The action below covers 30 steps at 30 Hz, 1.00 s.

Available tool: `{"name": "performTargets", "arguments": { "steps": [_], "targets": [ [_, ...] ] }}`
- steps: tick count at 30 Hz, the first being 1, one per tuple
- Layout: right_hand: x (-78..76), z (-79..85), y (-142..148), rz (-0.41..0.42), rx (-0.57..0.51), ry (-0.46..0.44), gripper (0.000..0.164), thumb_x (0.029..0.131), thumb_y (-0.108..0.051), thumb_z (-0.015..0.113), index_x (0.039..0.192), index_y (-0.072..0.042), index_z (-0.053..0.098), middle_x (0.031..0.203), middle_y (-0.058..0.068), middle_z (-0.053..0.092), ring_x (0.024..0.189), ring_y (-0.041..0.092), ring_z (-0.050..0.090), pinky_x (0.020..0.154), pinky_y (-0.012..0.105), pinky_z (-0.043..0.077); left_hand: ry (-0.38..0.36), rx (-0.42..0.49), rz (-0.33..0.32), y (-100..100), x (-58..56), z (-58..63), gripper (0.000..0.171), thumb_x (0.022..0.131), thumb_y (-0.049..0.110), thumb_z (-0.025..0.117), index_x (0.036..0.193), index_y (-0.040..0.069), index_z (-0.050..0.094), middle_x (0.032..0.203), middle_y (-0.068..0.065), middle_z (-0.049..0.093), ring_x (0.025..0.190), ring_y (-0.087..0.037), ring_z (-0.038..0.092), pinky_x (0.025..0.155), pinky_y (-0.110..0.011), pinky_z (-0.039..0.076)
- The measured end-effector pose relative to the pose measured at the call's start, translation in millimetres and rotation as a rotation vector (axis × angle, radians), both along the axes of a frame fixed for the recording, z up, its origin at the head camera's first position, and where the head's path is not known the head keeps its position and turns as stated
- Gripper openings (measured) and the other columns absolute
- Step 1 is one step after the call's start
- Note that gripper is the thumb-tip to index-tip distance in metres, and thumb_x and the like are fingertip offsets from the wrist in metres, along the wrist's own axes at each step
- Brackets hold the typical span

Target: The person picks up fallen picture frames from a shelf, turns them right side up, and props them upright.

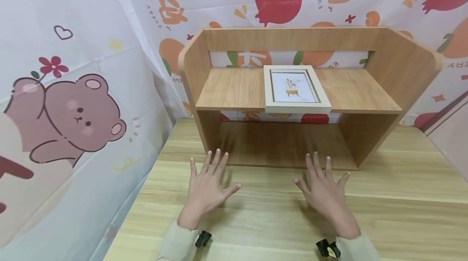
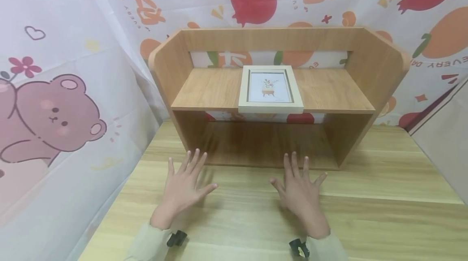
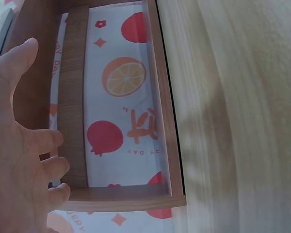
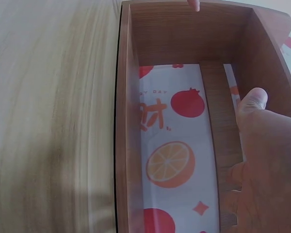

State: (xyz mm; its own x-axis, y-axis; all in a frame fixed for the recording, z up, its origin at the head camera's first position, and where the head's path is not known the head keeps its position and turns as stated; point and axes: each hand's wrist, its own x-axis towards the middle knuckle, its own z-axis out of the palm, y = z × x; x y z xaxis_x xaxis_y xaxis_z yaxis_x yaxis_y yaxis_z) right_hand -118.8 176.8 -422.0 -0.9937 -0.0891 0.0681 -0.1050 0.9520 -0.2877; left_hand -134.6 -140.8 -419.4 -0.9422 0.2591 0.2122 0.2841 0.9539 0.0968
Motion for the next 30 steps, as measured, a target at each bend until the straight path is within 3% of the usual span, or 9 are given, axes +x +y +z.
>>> {"name": "performTargets", "arguments": {
  "steps": [13, 20, 24, 30],
  "targets": [
    [4.9, 14.6, 4.3, 0.016, 0.027, 0.072, 0.084, 0.095, -0.065, 0.033, 0.156, -0.011, 0.011, 0.161, 0.017, 0.011, 0.146, 0.047, 0.0, 0.102, 0.076, -0.013, 0.012, 0.009, -0.005, 1.5, 6.3, 15.9, 0.093, 0.082, 0.076, 0.046, 0.155, 0.024, 0.02, 0.161, -0.002, 0.014, 0.149, -0.029, 0.018, 0.116, -0.063, 0.0],
    [11.1, 36.7, 4.6, 0.039, 0.07, 0.122, 0.083, 0.095, -0.064, 0.035, 0.156, -0.013, 0.011, 0.162, 0.014, 0.01, 0.147, 0.046, 0.005, 0.104, 0.073, -0.014, 0.045, 0.013, -0.03, 3.0, 10.0, 25.4, 0.092, 0.082, 0.076, 0.043, 0.154, 0.024, 0.022, 0.16, -0.002, 0.018, 0.149, -0.028, 0.018, 0.116, -0.063, 0.003],
    [13.0, 54.3, 7.2, 0.038, 0.101, 0.178, 0.082, 0.095, -0.062, 0.038, 0.156, -0.013, 0.012, 0.162, 0.013, 0.009, 0.148, 0.043, 0.004, 0.105, 0.073, -0.013, 0.108, 0.016, -0.046, 5.0, 9.0, 36.4, 0.091, 0.084, 0.08, 0.034, 0.154, 0.023, 0.025, 0.16, -0.002, 0.021, 0.149, -0.027, 0.019, 0.116, -0.063, 0.004],
    [14.1, 75.9, 11.1, 0.039, 0.129, 0.294, 0.085, 0.093, -0.062, 0.041, 0.156, -0.013, 0.013, 0.162, 0.012, 0.013, 0.149, 0.04, 0.005, 0.108, 0.071, -0.012, 0.207, 0.02, -0.069, 9.3, 5.0, 55.8, 0.097, 0.082, 0.084, 0.004, 0.153, 0.022, 0.027, 0.159, -0.002, 0.024, 0.148, -0.028, 0.023, 0.114, -0.065, 0.009]
  ]
}}
